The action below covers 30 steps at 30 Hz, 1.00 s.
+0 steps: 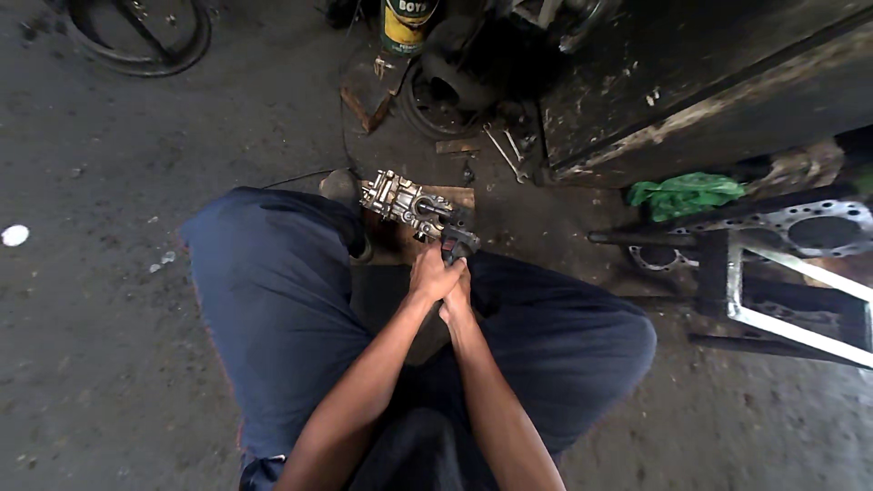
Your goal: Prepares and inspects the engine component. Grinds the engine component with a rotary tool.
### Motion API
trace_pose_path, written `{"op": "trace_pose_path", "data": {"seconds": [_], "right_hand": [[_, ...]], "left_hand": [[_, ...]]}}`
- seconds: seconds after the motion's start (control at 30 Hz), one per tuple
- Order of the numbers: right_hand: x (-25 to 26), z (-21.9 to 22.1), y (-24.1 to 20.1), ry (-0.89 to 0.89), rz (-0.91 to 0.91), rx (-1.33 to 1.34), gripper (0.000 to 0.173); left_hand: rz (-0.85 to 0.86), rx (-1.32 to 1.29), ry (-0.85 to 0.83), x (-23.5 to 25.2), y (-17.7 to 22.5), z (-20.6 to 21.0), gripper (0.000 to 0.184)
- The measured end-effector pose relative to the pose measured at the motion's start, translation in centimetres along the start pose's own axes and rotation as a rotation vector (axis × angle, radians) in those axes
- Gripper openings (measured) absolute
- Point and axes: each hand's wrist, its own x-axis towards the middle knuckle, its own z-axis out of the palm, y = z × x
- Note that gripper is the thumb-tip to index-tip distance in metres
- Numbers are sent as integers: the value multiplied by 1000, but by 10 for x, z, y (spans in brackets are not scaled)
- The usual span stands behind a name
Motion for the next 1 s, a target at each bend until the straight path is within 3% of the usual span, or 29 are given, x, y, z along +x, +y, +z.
{"op": "trace_pose_path", "data": {"seconds": [0.17,0.63,1.0], "right_hand": [[-12,4,-9,20,-42,-5,30],[-22,1,-11,15,-230,-119,51],[-25,2,-15,42,-271,-209,52]], "left_hand": [[15,-17,-9,-5,2,0,53],[33,-79,-6,-12,1,-3,60],[48,-124,-6,-12,3,-6,63]]}}
